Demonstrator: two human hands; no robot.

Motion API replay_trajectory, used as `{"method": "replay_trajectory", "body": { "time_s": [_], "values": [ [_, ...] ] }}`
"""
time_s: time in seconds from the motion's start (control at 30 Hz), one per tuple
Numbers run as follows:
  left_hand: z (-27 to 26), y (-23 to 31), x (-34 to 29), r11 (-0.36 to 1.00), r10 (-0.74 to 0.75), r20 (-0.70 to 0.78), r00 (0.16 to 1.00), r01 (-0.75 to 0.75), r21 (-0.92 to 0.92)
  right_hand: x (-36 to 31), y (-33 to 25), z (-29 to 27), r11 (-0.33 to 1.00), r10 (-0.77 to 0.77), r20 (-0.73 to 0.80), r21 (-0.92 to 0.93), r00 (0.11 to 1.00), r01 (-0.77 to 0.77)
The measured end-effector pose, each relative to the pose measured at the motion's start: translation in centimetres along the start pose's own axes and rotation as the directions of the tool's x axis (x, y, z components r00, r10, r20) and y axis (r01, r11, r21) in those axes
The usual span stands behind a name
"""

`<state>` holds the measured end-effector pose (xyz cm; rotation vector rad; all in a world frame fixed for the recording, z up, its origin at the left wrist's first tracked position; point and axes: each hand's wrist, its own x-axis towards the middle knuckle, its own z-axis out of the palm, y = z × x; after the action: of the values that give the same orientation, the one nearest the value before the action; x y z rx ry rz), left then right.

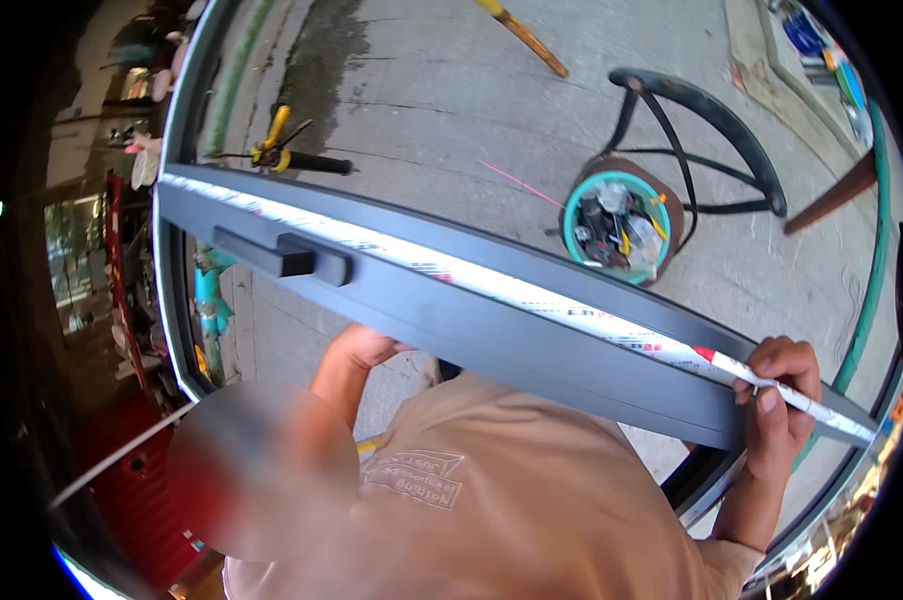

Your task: The person marks a position on a window frame with a pen, selects screws and a bracket from a container, and then secures the bracket into the frame using a power drill.

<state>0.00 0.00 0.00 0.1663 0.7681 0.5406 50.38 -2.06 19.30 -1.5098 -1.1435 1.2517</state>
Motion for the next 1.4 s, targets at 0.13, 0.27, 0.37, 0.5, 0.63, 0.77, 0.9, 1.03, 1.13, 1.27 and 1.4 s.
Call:
{"method": "replay_trajectory", "body": {
  "time_s": [0.13, 0.27, 0.37, 0.5, 0.63, 0.77, 0.9, 1.03, 1.13, 1.27, 1.4],
  "values": [
    [4.9, 4.8, -0.8, 0.727, -0.176, -0.098, 0.979, 0.197, 0.658, -1.2, -0.9, 2.3, 0.988, -0.109, -0.047, -0.118, 0.993, 0.103],
    [2.7, 4.8, -6.0, 0.710, -0.057, 0.002, 0.998, 0.039, 0.703, -2.1, -1.5, 5.2, 0.960, -0.234, -0.033, -0.164, 0.972, 0.226],
    [-0.5, 7.1, -10.4, 0.660, -0.006, 0.073, 0.997, -0.051, 0.750, -2.0, -2.6, 9.5, 0.945, -0.297, -0.021, -0.151, 0.954, 0.291],
    [2.0, 12.5, -15.5, 0.742, 0.050, 0.249, 0.967, -0.202, 0.639, -2.1, -5.2, 16.6, 0.933, -0.355, -0.003, -0.060, 0.935, 0.354],
    [1.7, 17.0, -17.4, 0.615, 0.335, 0.365, 0.869, -0.495, 0.614, 0.1, -7.7, 26.3, 0.880, -0.476, 0.102, 0.052, 0.874, 0.473],
    [1.7, 18.1, -16.0, 0.352, 0.579, 0.380, 0.722, -0.641, 0.682, 2.7, -9.7, 35.1, 0.838, -0.542, 0.149, 0.173, 0.827, 0.518],
    [2.0, 19.6, -17.7, 0.310, 0.546, 0.332, 0.769, -0.554, 0.773, 3.6, -10.7, 39.4, 0.854, -0.519, 0.188, 0.143, 0.834, 0.500],
    [1.5, 20.6, -17.7, 0.376, 0.542, 0.303, 0.784, -0.549, 0.747, 3.2, -10.6, 41.3, 0.849, -0.528, 0.165, 0.094, 0.833, 0.520],
    [0.2, 19.4, -15.8, 0.578, 0.737, 0.307, 0.601, -0.797, 0.175, 2.6, -10.2, 42.0, 0.794, -0.606, 0.113, 0.043, 0.787, 0.606],
    [2.0, 17.8, -14.0, 0.672, 0.741, 0.256, 0.621, -0.687, -0.277, 2.9, -9.5, 42.5, 0.580, -0.802, 0.104, -0.101, 0.588, 0.808],
    [3.5, 16.7, -13.2, 0.710, 0.700, 0.305, 0.646, -0.580, -0.400, 2.8, -9.9, 42.7, 0.520, -0.832, 0.152, -0.117, 0.533, 0.846]
  ]
}}
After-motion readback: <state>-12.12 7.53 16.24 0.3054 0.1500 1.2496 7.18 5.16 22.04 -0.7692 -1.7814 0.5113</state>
